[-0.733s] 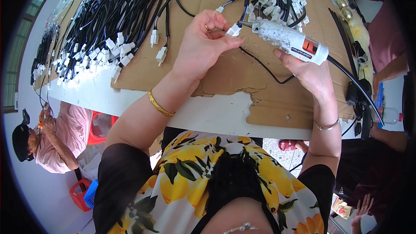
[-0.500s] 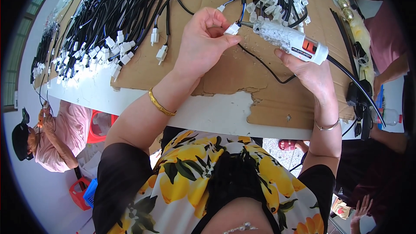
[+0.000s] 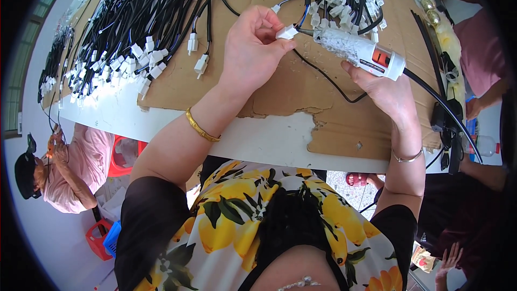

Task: Applying hot glue to secure white plastic connectors onto the ends of black wires at an assembly workbench.

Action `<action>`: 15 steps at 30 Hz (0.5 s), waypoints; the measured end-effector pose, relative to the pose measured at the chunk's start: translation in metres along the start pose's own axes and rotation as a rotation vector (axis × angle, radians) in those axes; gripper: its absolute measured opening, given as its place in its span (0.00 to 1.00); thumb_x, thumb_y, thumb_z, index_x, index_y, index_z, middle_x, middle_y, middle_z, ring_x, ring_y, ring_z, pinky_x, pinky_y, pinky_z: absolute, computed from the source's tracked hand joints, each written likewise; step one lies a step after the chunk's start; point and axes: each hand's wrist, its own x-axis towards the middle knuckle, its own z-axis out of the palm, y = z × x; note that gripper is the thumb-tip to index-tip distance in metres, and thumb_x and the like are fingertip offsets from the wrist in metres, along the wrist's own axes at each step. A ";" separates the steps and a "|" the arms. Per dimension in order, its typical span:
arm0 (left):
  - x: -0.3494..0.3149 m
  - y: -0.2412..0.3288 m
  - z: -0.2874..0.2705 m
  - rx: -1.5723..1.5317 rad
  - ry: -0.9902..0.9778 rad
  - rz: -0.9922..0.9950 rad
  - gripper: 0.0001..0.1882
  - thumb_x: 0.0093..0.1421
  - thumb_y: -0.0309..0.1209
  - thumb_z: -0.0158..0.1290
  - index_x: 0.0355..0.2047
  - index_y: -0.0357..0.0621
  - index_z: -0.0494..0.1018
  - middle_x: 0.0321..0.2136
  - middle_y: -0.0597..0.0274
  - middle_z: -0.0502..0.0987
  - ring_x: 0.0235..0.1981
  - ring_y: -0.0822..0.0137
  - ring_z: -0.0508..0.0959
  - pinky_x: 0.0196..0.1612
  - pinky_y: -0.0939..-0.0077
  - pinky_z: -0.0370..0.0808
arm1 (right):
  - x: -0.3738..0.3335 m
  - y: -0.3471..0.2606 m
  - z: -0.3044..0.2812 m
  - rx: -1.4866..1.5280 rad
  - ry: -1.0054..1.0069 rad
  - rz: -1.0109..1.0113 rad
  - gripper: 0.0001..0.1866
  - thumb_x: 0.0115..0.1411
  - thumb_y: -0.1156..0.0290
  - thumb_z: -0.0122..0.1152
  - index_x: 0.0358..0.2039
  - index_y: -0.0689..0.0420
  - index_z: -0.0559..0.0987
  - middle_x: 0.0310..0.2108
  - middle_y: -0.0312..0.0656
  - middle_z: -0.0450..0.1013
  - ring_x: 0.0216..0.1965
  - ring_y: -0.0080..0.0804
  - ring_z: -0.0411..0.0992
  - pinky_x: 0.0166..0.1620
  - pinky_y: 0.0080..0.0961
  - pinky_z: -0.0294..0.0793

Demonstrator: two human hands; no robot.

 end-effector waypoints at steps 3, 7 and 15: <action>0.000 0.000 0.000 0.023 0.006 0.011 0.15 0.41 0.16 0.56 0.27 0.40 0.63 0.22 0.64 0.72 0.24 0.77 0.72 0.26 0.85 0.69 | 0.000 -0.004 0.000 -0.023 -0.002 0.023 0.14 0.44 0.68 0.63 0.31 0.61 0.75 0.25 0.35 0.73 0.27 0.16 0.67 0.33 0.15 0.67; 0.000 -0.003 0.000 0.019 0.017 0.047 0.15 0.41 0.16 0.56 0.27 0.40 0.63 0.22 0.64 0.72 0.24 0.76 0.73 0.27 0.84 0.70 | 0.000 -0.001 0.000 -0.026 -0.001 0.015 0.14 0.44 0.69 0.62 0.32 0.61 0.75 0.25 0.35 0.73 0.27 0.16 0.68 0.34 0.15 0.67; 0.000 -0.003 0.001 0.081 0.047 0.091 0.15 0.40 0.16 0.56 0.26 0.40 0.63 0.22 0.60 0.74 0.24 0.73 0.74 0.28 0.82 0.71 | 0.000 0.004 0.001 0.037 -0.012 0.028 0.17 0.44 0.69 0.62 0.36 0.61 0.74 0.28 0.36 0.74 0.30 0.17 0.69 0.37 0.15 0.67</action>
